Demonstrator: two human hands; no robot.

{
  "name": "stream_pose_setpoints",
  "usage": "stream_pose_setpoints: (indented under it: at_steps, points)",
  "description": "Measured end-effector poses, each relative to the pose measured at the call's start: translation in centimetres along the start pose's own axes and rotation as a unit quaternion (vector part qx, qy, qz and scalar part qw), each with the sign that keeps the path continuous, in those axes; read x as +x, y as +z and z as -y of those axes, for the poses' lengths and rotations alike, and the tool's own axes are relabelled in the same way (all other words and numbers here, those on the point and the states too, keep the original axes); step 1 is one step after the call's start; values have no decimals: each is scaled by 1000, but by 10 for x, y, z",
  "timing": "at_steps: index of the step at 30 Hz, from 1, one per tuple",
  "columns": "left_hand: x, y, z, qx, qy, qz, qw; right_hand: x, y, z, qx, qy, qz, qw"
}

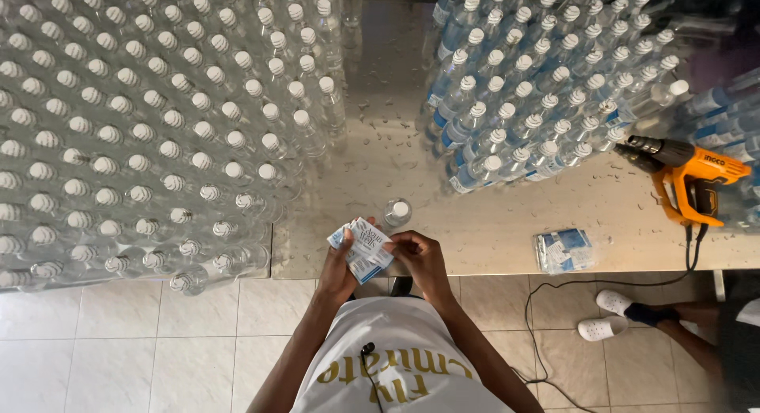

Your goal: The person stands at a table and repeatedly picks up clear plastic bottles. They apply a small rectangular label to the side of each bottle by hand, then place the labeled bottle into a growing stack on the table.

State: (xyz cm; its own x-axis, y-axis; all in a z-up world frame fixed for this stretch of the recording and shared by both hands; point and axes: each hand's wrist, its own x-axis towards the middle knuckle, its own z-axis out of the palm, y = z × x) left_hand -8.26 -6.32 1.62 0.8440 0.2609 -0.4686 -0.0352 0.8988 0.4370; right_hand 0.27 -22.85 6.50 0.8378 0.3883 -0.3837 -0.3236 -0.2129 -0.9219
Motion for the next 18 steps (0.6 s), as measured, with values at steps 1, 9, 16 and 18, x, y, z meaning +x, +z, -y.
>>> stream_pose_setpoints:
  at_steps: [1,9,16,18]
  points:
    - [3,-5,3,-1,2,0,1000,-2,0,8,-1,-1,1,1000]
    - [-7,17,-3,-53,-20,2,998,-13,5,31,-75,-48,71,993]
    - [14,-19,-3,-54,-6,18,998,-14,-8,51,-178,-154,91,967]
    - [16,-25,-8,72,-22,-10,997,-17,-13,67,-137,-152,89,975]
